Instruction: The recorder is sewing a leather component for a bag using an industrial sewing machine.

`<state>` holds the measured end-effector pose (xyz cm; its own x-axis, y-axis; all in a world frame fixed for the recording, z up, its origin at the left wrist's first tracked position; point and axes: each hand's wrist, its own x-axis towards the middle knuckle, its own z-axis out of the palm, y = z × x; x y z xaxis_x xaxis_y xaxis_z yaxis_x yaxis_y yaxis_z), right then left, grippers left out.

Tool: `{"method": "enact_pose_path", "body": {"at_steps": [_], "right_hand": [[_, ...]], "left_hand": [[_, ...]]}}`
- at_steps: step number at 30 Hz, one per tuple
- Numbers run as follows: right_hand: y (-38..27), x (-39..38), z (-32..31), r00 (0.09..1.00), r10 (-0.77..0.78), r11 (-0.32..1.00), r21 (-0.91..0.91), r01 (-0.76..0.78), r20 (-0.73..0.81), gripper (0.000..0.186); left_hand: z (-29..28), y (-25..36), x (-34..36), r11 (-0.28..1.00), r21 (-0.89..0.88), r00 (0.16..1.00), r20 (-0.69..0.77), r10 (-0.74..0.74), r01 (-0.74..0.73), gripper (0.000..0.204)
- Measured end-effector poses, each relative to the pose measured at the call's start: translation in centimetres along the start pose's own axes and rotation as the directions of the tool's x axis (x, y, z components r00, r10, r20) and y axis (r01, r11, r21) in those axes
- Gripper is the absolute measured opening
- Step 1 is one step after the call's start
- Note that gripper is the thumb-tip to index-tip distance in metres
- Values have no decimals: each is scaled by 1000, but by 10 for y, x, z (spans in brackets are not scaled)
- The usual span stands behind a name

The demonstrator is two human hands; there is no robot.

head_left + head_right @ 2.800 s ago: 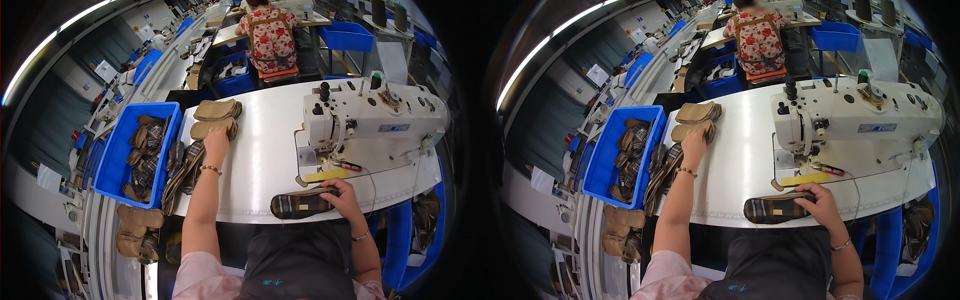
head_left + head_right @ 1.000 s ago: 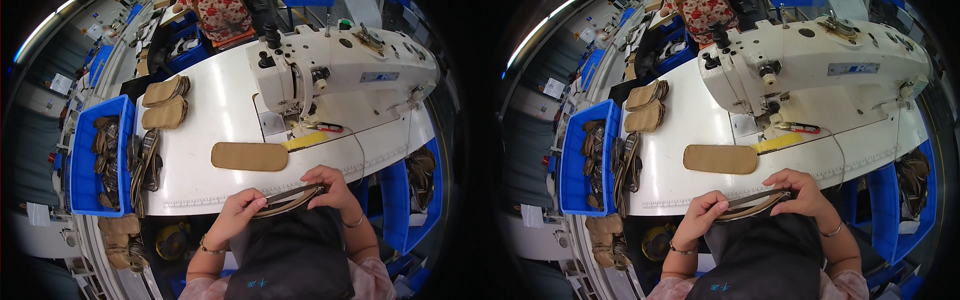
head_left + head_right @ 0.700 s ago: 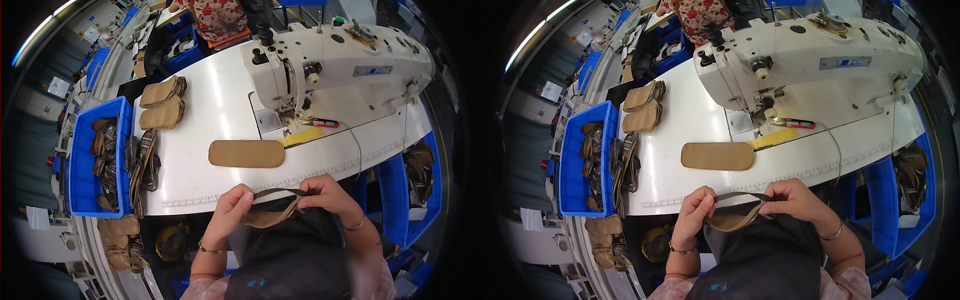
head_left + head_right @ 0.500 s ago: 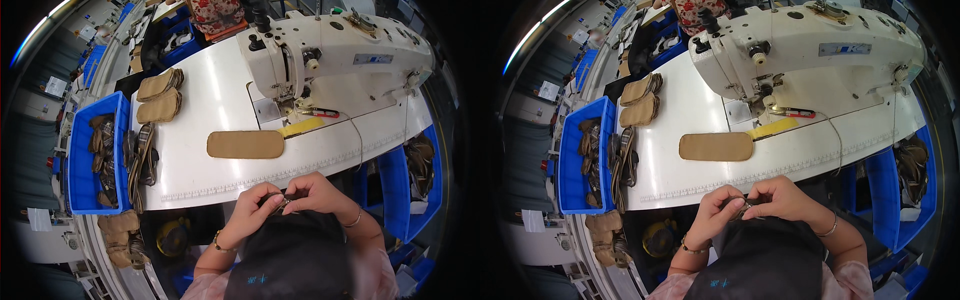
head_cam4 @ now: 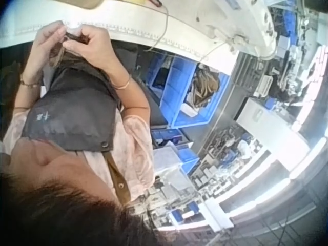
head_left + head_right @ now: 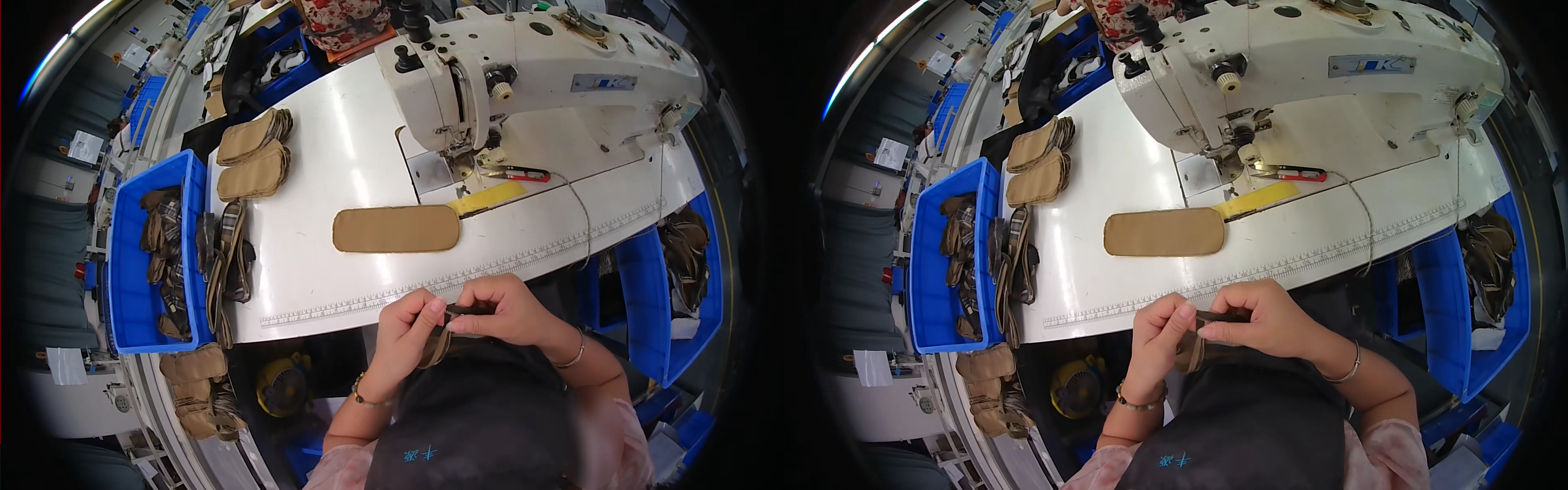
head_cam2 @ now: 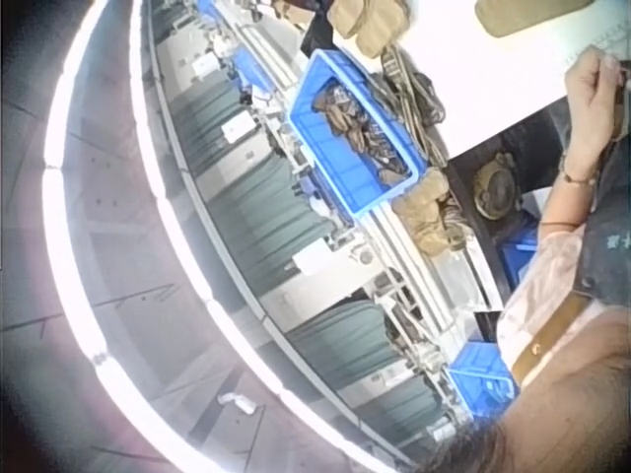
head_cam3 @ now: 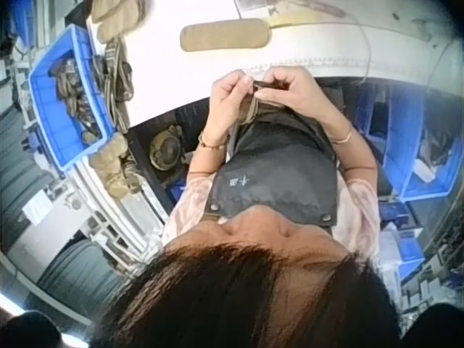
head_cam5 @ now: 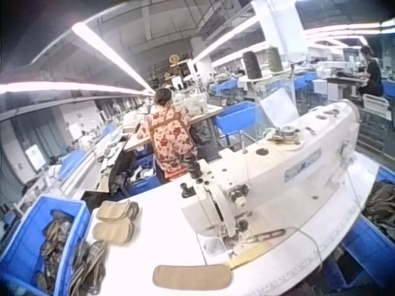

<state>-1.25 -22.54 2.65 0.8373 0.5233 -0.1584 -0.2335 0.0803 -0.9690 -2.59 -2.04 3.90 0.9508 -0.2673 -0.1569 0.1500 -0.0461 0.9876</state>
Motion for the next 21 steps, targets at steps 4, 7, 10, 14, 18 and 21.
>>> {"method": "enact_pose_path", "body": {"at_steps": [4,7,10,14,18,21], "right_hand": [[0,-1,-5,993,-109,991,-74,112,48,18],[-3,-3,-10,994,48,996,75,-55,99,15],[2,-4,-11,991,49,954,290,-83,124,14],[10,-4,-8,994,57,956,281,-81,92,15],[15,-5,-6,991,68,995,63,-75,113,18],[19,-6,-4,993,-61,996,-52,67,101,18]], "left_hand": [[-13,-2,-2,936,-282,977,88,-192,210,30],[-13,-5,2,878,-405,967,96,-237,255,33],[-5,-6,2,961,-245,991,-9,-132,126,25],[3,-11,-4,997,76,1000,-6,29,-29,15],[5,-25,-16,992,61,991,-72,115,-111,12],[1,-33,-23,996,67,997,-42,57,-54,11]]}}
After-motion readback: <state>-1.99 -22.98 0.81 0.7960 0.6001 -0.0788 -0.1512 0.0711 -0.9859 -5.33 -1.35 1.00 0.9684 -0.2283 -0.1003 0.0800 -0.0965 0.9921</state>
